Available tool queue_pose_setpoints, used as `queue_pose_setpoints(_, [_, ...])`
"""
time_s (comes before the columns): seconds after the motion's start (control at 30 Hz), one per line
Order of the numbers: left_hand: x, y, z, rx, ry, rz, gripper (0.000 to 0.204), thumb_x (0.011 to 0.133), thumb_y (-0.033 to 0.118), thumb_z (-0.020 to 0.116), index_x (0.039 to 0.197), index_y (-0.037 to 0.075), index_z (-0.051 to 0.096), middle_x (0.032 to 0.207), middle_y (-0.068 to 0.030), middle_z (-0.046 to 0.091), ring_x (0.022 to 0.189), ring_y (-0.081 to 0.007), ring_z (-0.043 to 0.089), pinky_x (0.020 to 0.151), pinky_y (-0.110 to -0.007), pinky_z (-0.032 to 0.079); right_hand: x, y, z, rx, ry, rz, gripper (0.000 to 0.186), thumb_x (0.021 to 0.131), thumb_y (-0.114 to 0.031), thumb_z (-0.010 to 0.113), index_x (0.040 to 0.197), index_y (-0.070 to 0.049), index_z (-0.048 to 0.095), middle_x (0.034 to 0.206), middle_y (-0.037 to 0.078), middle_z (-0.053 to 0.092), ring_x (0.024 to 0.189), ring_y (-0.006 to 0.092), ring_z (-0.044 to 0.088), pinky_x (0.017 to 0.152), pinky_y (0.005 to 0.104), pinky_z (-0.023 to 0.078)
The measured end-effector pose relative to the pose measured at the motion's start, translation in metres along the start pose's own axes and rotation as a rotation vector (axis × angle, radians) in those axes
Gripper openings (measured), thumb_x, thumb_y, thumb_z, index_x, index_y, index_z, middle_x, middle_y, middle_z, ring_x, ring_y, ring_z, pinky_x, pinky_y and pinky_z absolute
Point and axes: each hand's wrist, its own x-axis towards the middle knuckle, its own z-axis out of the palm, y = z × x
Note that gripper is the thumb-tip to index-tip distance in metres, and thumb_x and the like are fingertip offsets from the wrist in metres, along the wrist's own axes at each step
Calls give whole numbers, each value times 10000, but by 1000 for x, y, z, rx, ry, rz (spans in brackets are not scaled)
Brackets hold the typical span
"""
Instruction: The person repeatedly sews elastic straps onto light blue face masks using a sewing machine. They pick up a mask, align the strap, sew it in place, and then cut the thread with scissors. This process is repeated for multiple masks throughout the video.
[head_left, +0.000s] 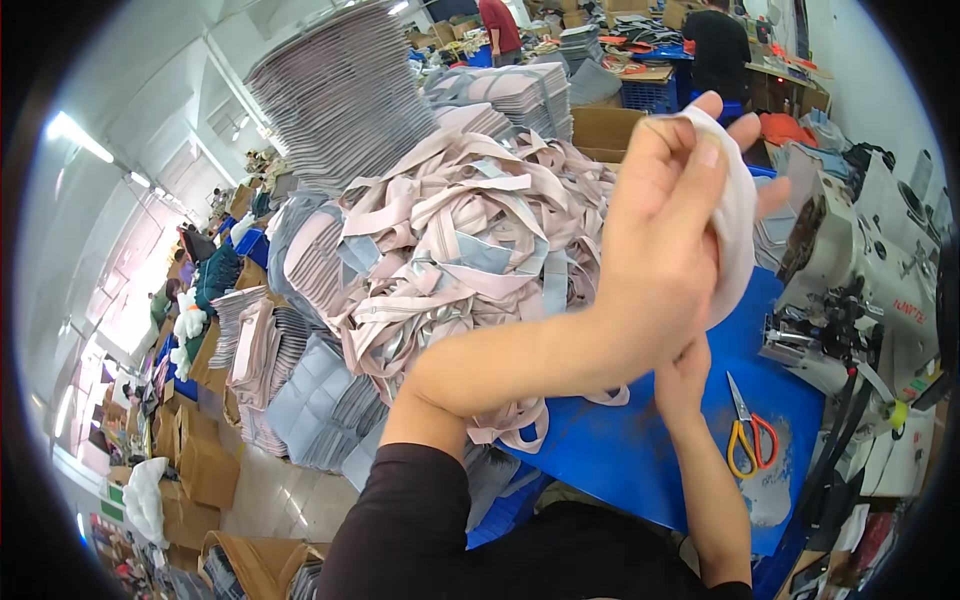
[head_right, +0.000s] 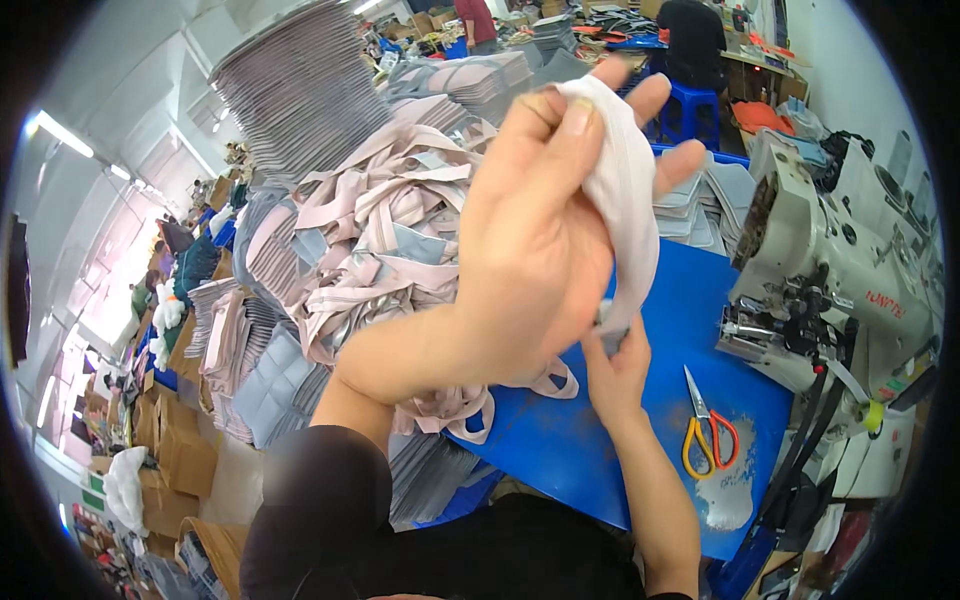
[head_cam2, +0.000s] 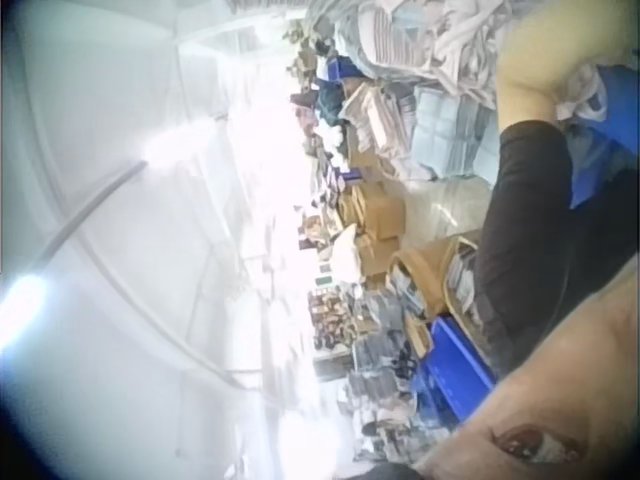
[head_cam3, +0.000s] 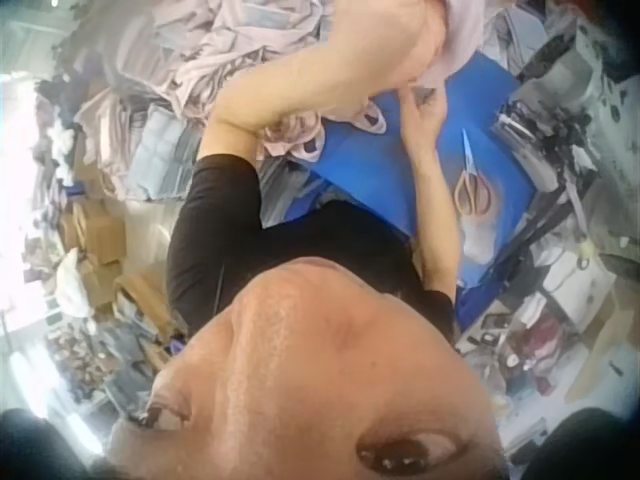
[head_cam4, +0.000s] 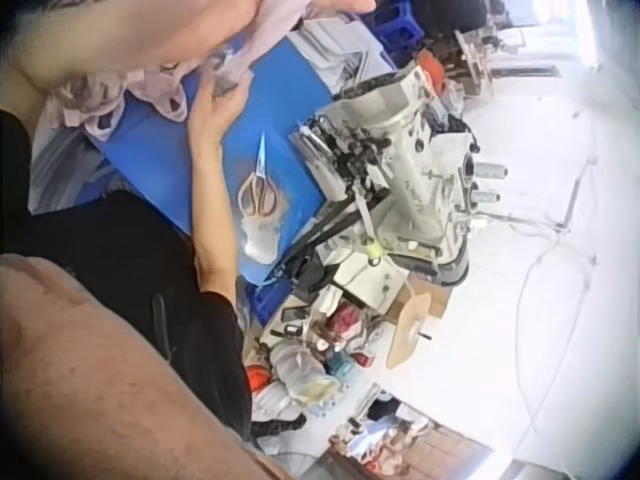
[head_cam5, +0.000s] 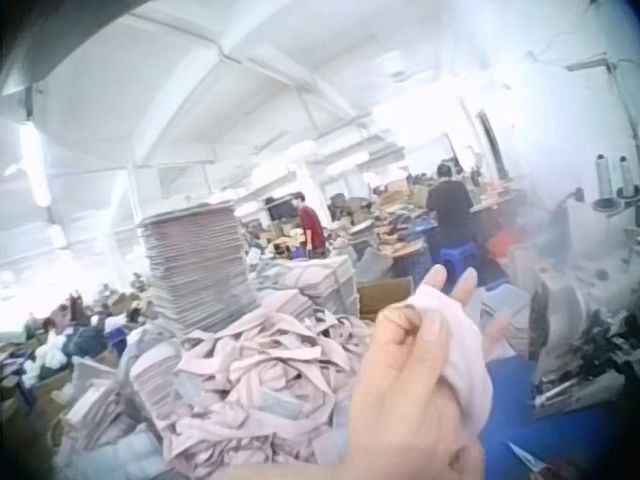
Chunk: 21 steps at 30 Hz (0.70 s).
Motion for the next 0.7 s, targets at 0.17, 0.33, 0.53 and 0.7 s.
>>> queue_pose_setpoints(0.17, [90, 69, -92, 1027, -486, -620, 374, 1040, 389, 663, 1152, 33, 690, 1137, -98, 754, 1016, -230, 766, 708, -310, 643, -51, -7, -44, 449, -105, 402, 342, 974, -172, 612, 1294, -54, 591, 931, 71, 659, 694, 133, 611, 607, 256, 490])
queue_pose_setpoints(0.33, [188, 178, -199, 2238, -163, 309, 232, 929, 298, 723, 1037, 108, 803, 965, -116, 784, 857, -331, 753, 763, -406, 567, -93, 35, -101, 580, 6, 888, 300, 1046, -296, 551, 1205, -51, 623, 871, 66, 676, 584, 107, 555, 501, 247, 435])
queue_pose_setpoints(0.53, [305, 421, -305, 2998, -166, 961, 451, 970, 316, 598, 1352, 86, 660, 1332, -253, 666, 1177, -446, 657, 1002, -532, 540, -108, 23, -101, 579, -17, 527, 337, 1095, -323, 572, 1245, -34, 658, 1003, 61, 710, 894, 144, 646, 817, 283, 505])
queue_pose_setpoints(0.7, [304, 463, -322, 3060, 413, -73, 471, 1013, 378, 594, 1357, 63, 656, 1347, -263, 660, 1276, -421, 621, 1087, -506, 493, -103, 0, -115, 121, 43, 374, 244, 1035, -196, 650, 1161, 0, 724, 1103, 45, 723, 1011, 111, 625, 894, 297, 483])
